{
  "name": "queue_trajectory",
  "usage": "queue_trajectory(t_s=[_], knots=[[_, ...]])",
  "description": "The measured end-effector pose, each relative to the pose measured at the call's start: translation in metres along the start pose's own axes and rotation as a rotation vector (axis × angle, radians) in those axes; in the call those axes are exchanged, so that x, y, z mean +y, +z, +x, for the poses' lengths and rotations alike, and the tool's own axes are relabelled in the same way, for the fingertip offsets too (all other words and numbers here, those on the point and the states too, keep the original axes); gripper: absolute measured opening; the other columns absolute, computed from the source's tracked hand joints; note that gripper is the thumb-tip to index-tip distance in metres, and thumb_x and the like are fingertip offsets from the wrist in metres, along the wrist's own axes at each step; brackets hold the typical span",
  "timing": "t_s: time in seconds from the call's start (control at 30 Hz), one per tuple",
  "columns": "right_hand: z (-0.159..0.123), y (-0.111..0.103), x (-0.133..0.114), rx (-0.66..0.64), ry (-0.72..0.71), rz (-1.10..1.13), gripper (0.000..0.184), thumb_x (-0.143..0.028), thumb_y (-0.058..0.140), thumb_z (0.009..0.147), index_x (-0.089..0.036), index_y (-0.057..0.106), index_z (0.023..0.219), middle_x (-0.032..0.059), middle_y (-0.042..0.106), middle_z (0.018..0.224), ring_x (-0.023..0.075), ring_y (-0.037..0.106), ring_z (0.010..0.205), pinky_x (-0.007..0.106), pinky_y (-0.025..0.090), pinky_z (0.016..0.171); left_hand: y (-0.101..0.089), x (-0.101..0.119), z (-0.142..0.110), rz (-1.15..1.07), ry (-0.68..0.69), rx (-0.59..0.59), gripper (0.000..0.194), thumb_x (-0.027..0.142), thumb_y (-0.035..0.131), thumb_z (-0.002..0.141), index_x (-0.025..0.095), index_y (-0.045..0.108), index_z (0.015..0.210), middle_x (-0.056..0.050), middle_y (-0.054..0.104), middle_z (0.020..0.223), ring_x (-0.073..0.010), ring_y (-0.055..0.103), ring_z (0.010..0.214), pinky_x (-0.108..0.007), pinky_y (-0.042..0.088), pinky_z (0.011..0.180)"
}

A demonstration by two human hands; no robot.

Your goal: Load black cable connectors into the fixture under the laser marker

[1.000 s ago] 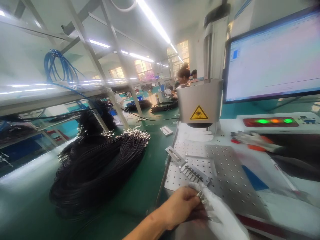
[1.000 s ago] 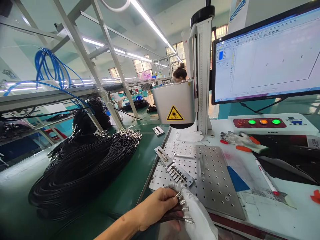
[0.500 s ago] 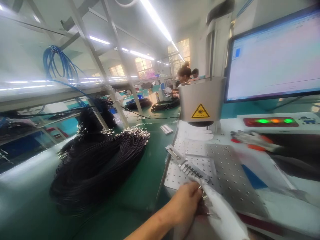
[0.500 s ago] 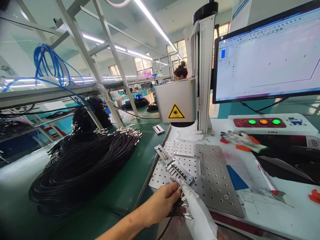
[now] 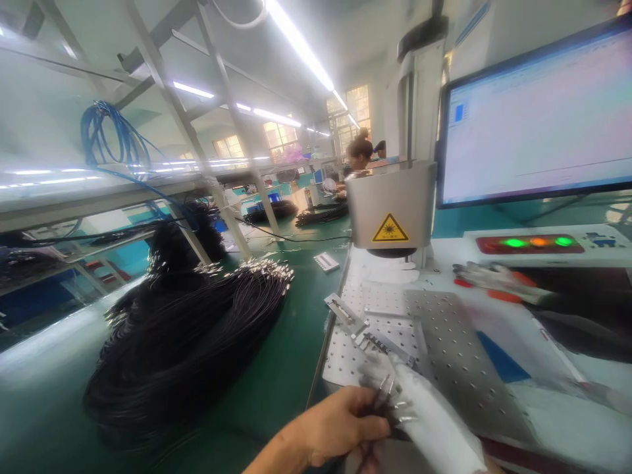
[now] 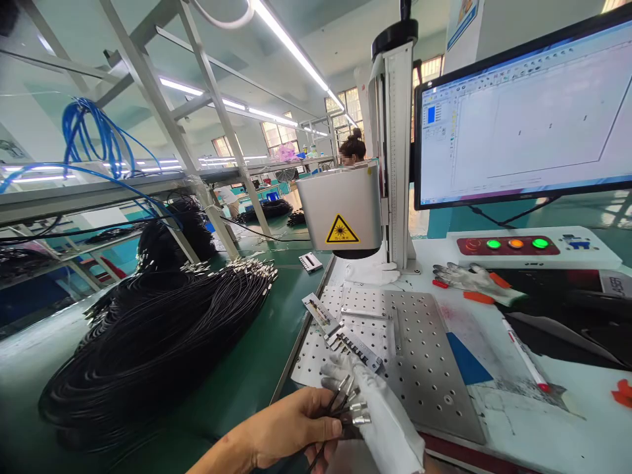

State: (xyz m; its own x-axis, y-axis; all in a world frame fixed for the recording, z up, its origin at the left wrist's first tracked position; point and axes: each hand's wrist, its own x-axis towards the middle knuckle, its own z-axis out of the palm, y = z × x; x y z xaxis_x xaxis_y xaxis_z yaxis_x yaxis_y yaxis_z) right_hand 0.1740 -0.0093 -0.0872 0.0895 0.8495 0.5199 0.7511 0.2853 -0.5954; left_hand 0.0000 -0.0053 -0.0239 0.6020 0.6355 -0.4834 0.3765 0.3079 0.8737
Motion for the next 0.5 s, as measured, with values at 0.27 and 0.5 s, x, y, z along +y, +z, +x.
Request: queue_trajectory(t_s=[0.27, 0.5], knots=[[0.006, -0.001, 0.052, 0.117, -0.181, -0.272, 0.039, -0.036, 0.049, 0.083, -0.015, 0.069, 0.108, 0.0114, 0.070, 0.104, 0.0280, 0.069, 0.091, 0.042, 0.061, 0.073, -0.003, 0.000, 0.019, -0.047, 0.015, 0.412, 0.016, 0.027, 0.061, 0.073, 0.019, 0.049, 0.081, 0.006, 0.053, 0.052, -0.0060, 0.039, 0.040, -0.019, 0.028, 0.039], [-0.007, 0.016, 0.062, 0.111, -0.347, -0.523, 0.031, -0.033, 0.062, 0.076, -0.015, 0.071, 0.099, 0.0083, 0.072, 0.093, 0.0230, 0.070, 0.080, 0.030, 0.059, 0.062, -0.008, 0.017, 0.031, -0.193, -0.066, 0.481, 0.017, 0.014, 0.064, 0.066, 0.019, 0.049, 0.066, 0.008, 0.047, 0.043, -0.0053, 0.030, 0.036, -0.021, 0.018, 0.039]])
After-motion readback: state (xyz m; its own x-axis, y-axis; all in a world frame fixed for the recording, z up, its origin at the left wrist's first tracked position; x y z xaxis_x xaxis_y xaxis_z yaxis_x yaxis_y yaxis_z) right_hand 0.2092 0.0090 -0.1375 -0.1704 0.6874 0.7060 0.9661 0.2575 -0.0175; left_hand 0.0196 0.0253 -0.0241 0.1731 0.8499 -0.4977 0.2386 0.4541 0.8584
